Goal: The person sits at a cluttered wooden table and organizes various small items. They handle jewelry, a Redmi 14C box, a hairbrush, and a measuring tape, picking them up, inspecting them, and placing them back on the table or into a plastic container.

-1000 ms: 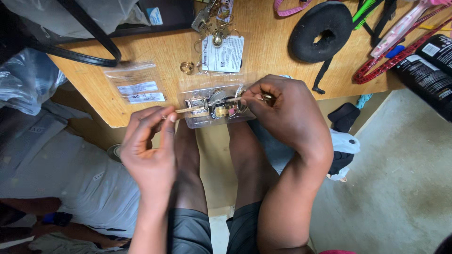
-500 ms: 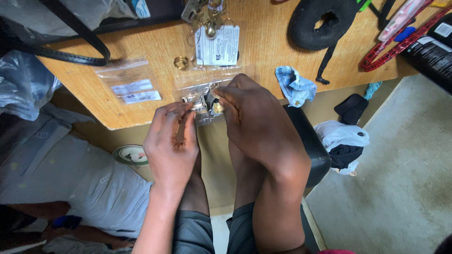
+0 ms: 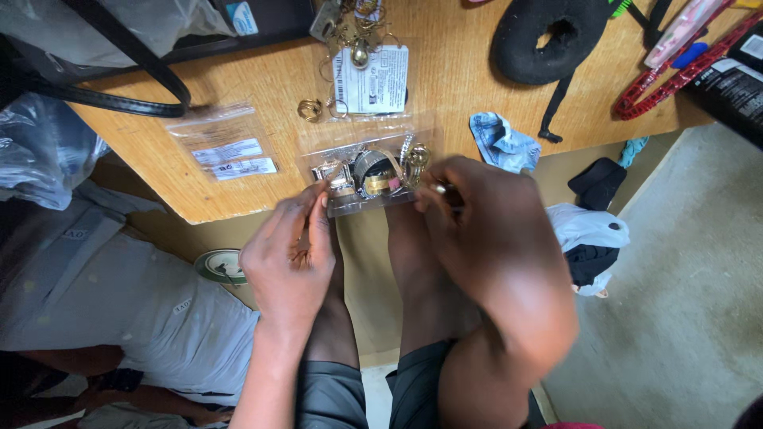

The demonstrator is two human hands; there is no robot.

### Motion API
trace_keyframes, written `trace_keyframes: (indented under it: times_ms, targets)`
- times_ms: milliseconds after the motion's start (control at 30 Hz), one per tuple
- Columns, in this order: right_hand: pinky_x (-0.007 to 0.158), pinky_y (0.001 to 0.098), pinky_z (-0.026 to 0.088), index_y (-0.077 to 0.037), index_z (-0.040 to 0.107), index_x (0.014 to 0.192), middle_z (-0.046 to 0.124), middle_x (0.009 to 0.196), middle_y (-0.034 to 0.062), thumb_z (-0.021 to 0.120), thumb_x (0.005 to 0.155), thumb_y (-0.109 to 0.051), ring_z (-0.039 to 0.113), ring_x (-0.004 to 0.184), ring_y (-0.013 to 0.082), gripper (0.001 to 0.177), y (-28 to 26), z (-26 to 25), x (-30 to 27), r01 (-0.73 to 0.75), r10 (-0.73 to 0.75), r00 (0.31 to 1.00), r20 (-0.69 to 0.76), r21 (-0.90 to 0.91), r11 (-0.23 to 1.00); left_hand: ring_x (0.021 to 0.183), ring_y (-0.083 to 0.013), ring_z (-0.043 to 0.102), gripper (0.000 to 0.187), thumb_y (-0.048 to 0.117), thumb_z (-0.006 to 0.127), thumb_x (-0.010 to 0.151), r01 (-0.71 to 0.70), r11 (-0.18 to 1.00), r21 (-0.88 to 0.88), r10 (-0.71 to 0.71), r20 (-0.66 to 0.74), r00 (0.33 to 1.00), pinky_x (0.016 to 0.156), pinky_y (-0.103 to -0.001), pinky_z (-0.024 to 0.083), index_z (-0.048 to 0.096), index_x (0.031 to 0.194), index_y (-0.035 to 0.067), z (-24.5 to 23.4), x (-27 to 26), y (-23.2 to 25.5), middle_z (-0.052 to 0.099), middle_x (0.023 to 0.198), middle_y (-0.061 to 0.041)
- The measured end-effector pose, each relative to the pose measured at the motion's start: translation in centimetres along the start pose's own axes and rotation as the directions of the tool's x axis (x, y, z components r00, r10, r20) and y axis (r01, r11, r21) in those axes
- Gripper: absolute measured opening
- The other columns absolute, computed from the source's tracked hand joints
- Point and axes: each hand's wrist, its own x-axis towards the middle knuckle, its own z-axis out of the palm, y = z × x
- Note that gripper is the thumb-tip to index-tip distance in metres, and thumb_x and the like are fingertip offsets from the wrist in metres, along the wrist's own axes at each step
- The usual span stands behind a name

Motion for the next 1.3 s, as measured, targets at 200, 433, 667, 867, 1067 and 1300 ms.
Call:
trace_keyframes:
  times_ms: [200, 433, 667, 867, 1067, 1300]
  targets:
    - [0.078, 0.0431, 0.055, -0.005, 0.070, 0.099, 0.073, 0.099, 0.0170, 0.069, 0.090, -0.011, 0.070, 0.091, 0.0380, 0.011, -1.0, 2.5, -2.0, 0.345, -0.345, 0.938, 0.033, -0.017, 0.938, 0.095, -0.0215, 0.077, 0.009, 0.000, 0.068, 0.103, 0.045, 0.992, -0.116, -0.050, -0.045, 0.998, 0.085, -0.030, 0.058, 0.071, 0.111, -0.003, 0.5, -0.7, -0.9, 0.076, 0.106, -0.014]
    - [0.081, 0.0495, 0.050, 0.000, 0.067, 0.106, 0.066, 0.103, 0.0211, 0.066, 0.083, -0.008, 0.064, 0.094, 0.0413, 0.025, -0.5, 7.7, 0.1, 0.328, -0.338, 0.925, 0.174, 0.086, 0.941, 0.088, -0.0094, 0.071, 0.013, 0.002, 0.066, 0.104, 0.268, 0.924, -0.273, -0.285, -0.024, 0.958, 0.082, -0.023, 0.057, 0.071, 0.114, -0.005, 0.3, -1.0, -1.8, 0.078, 0.098, -0.009]
    - [0.078, 0.0505, 0.052, -0.001, 0.070, 0.103, 0.071, 0.091, 0.0236, 0.060, 0.088, -0.005, 0.067, 0.088, 0.0428, 0.018, -0.3, 7.6, 0.1, 0.310, -0.334, 0.931, 0.144, 0.169, 0.936, 0.087, -0.0130, 0.074, 0.011, 0.002, 0.068, 0.102, 0.155, 0.969, -0.194, -0.165, -0.038, 0.986, 0.083, -0.027, 0.057, 0.071, 0.110, -0.004, 0.6, -1.2, -1.5, 0.077, 0.097, -0.011]
    - [0.069, 0.0400, 0.059, 0.001, 0.067, 0.116, 0.073, 0.089, 0.0207, 0.063, 0.093, -0.006, 0.077, 0.079, 0.0294, 0.025, 0.8, 5.3, 0.7, 0.268, -0.286, 0.958, 0.023, 0.287, 0.920, 0.088, -0.0210, 0.074, 0.007, 0.000, 0.068, 0.106, 0.003, 0.994, -0.105, -0.013, -0.103, 0.995, 0.083, -0.029, 0.057, 0.068, 0.112, -0.003, 0.6, -1.2, -0.2, 0.073, 0.101, -0.013]
    - [0.068, 0.0251, 0.061, 0.004, 0.066, 0.119, 0.076, 0.098, 0.0100, 0.059, 0.109, -0.008, 0.076, 0.078, 0.0112, 0.018, 2.0, 2.8, 1.9, 0.161, -0.037, 0.974, -0.225, 0.563, 0.811, 0.066, -0.0193, 0.067, 0.015, 0.008, 0.077, 0.103, -0.115, 0.993, 0.030, 0.119, -0.192, 0.974, 0.063, -0.030, 0.051, 0.072, 0.115, 0.001, 2.1, 4.4, 1.1, 0.072, 0.089, -0.013]
    - [0.069, 0.0218, 0.058, 0.008, 0.065, 0.120, 0.076, 0.102, 0.0118, 0.059, 0.112, -0.006, 0.072, 0.078, 0.0102, 0.018, 2.2, 2.8, 2.0, 0.157, 0.032, 0.967, -0.252, 0.692, 0.704, 0.074, -0.0302, 0.070, 0.020, 0.024, 0.077, 0.109, -0.209, 0.957, 0.199, 0.242, -0.159, 0.957, 0.064, -0.042, 0.048, 0.066, 0.118, 0.009, 4.3, 8.8, 2.5, 0.069, 0.081, -0.005]
